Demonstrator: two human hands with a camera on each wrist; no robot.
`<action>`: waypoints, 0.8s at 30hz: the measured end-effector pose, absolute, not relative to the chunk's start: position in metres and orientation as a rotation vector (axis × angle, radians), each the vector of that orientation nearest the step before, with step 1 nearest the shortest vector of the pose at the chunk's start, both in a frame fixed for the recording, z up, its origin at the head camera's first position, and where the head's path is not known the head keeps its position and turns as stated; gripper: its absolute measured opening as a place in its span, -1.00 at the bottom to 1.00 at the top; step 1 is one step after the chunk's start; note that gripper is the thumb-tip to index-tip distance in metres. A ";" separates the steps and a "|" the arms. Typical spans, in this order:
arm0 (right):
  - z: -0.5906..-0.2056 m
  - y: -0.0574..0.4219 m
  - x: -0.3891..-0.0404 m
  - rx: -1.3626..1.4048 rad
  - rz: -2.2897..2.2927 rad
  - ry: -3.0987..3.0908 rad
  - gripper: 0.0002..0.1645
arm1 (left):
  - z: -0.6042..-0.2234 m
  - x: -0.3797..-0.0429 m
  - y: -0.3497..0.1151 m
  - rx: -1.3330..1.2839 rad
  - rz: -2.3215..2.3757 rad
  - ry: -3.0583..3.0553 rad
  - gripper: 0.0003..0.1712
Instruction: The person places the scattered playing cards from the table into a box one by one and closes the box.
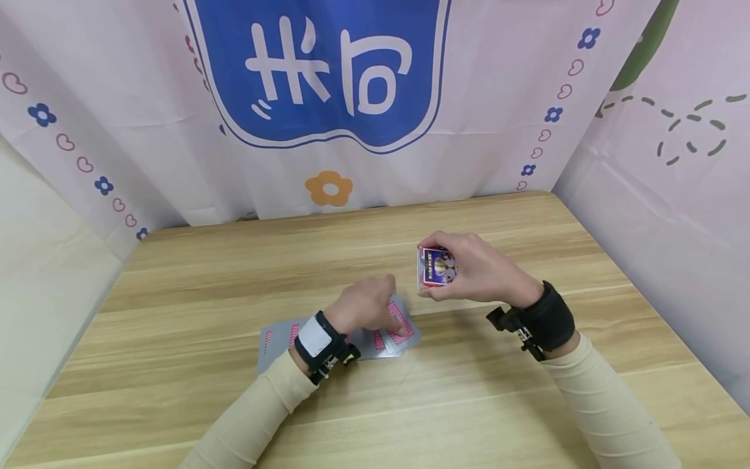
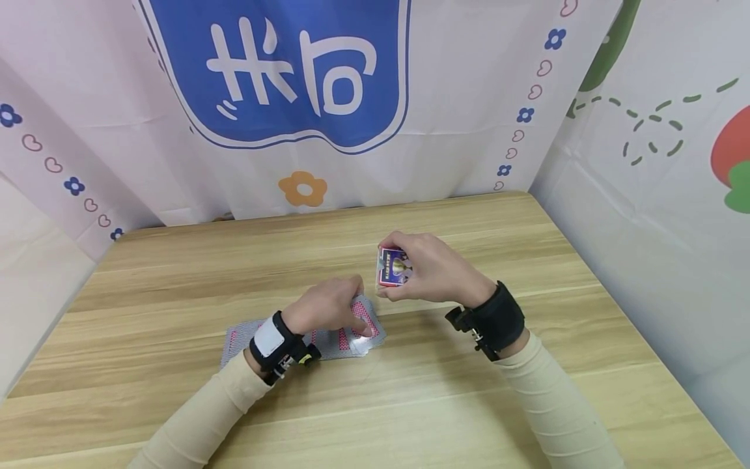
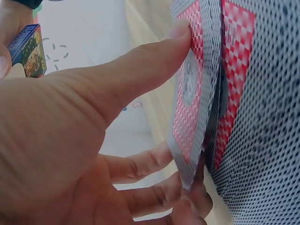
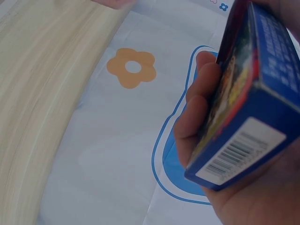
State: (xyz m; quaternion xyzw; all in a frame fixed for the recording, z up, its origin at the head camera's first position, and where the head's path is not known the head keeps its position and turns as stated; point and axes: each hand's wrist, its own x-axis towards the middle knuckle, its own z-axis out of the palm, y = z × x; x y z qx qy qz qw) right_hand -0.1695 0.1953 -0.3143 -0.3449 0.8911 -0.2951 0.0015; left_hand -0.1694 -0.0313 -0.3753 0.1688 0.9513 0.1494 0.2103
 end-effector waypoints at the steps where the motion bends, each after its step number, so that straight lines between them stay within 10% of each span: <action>1: -0.314 0.195 -0.170 -1.080 -0.925 2.798 -0.18 | -0.375 -0.169 -0.031 0.474 0.415 2.652 -0.29; 24: -0.310 0.198 -0.169 -1.071 -0.932 2.795 -0.17 | -0.320 -0.173 -0.065 0.580 1.120 2.442 -0.65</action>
